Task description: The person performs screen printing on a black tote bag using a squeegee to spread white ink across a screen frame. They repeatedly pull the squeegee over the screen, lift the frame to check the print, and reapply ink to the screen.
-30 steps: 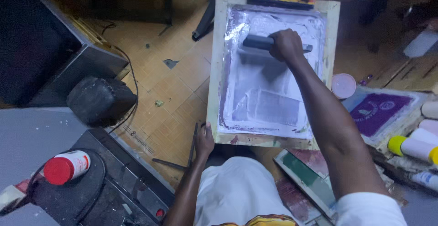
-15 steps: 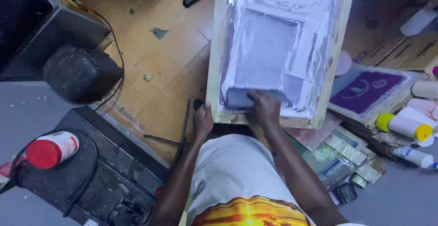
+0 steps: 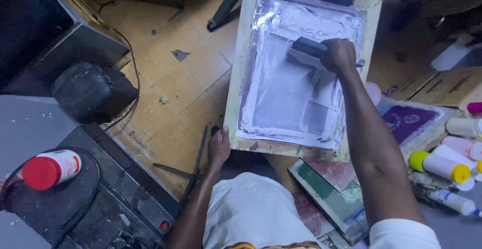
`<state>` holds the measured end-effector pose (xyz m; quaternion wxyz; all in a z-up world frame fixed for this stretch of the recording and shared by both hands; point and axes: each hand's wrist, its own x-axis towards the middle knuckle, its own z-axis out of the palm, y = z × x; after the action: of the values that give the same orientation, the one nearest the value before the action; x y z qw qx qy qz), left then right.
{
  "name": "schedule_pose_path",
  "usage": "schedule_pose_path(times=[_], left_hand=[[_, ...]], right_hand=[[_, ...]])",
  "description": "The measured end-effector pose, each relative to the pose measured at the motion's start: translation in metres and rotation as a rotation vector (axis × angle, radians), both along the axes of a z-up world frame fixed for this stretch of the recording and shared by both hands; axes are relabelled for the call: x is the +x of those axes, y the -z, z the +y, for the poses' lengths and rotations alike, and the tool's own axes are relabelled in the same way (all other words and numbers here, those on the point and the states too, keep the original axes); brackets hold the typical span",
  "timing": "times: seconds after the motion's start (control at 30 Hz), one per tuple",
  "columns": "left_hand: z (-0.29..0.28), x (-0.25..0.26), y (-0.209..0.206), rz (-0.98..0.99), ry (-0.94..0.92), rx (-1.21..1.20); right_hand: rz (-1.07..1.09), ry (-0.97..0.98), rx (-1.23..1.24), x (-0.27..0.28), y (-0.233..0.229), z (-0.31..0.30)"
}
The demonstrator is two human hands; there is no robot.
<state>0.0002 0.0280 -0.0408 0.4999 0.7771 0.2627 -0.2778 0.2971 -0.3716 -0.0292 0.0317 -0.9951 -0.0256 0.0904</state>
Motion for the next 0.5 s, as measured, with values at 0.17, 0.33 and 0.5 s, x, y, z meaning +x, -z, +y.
schedule_pose_path(times=[0.17, 0.33, 0.5], left_hand=[[-0.006, -0.012, 0.044, 0.007, -0.06, 0.043], [-0.011, -0.012, 0.04, 0.008, -0.127, -0.009], [0.004, -0.043, 0.109, -0.011, -0.271, -0.098]], right_hand=[[0.045, 0.131, 0.14, -0.083, -0.01, 0.029], [0.126, 0.131, 0.179, -0.224, -0.019, 0.041], [0.303, 0.099, 0.248, -0.272, -0.06, 0.058]])
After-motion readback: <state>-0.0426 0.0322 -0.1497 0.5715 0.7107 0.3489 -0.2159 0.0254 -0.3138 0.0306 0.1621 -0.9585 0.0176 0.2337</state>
